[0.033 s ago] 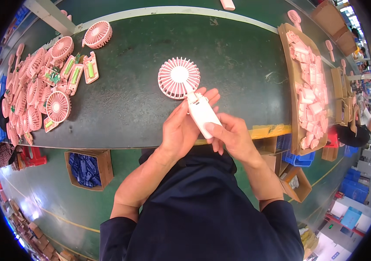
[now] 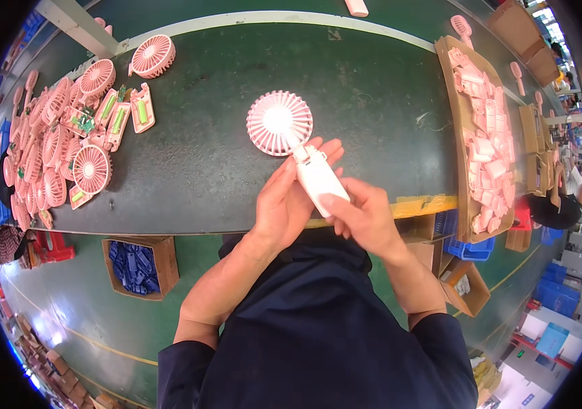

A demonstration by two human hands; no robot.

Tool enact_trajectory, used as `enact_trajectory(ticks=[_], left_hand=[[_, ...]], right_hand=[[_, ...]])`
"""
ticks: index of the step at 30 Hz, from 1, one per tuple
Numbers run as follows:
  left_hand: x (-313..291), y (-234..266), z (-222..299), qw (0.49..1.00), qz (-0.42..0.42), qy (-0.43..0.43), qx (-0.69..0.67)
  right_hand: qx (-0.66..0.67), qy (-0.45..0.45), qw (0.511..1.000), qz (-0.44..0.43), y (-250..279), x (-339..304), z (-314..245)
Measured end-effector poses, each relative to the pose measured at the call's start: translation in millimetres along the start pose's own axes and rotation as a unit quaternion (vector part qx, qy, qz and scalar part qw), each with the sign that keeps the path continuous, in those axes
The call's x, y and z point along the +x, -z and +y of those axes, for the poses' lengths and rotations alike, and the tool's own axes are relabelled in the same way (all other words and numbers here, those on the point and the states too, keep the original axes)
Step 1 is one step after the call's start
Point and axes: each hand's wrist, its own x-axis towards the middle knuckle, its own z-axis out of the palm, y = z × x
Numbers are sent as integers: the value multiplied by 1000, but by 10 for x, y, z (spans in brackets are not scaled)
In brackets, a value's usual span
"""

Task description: The person assembles portable electric fans by fitting the internal wiring and circuit boards into the handle casing, snapping the handle covers on by hand, and placing the assembled fans onto the conveyor belt.

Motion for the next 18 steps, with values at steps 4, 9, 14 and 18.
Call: enact_trajectory(ticks=[4,9,14,18], left_hand=[[46,96,-39,999,-9,-32,-10],[30,144,-28,998,-15,-13,-64],[42,120,-32,998,-54,-12,-38],[-23,127,79,996,-87,3,2]], right_hand=[[-327,279,898,98,-78,60,43],[-118,176,977,13,-52,-16,-30],[375,-187,878,-231,22,71,95],[451,-205,823,-278,-126,-1,95]])
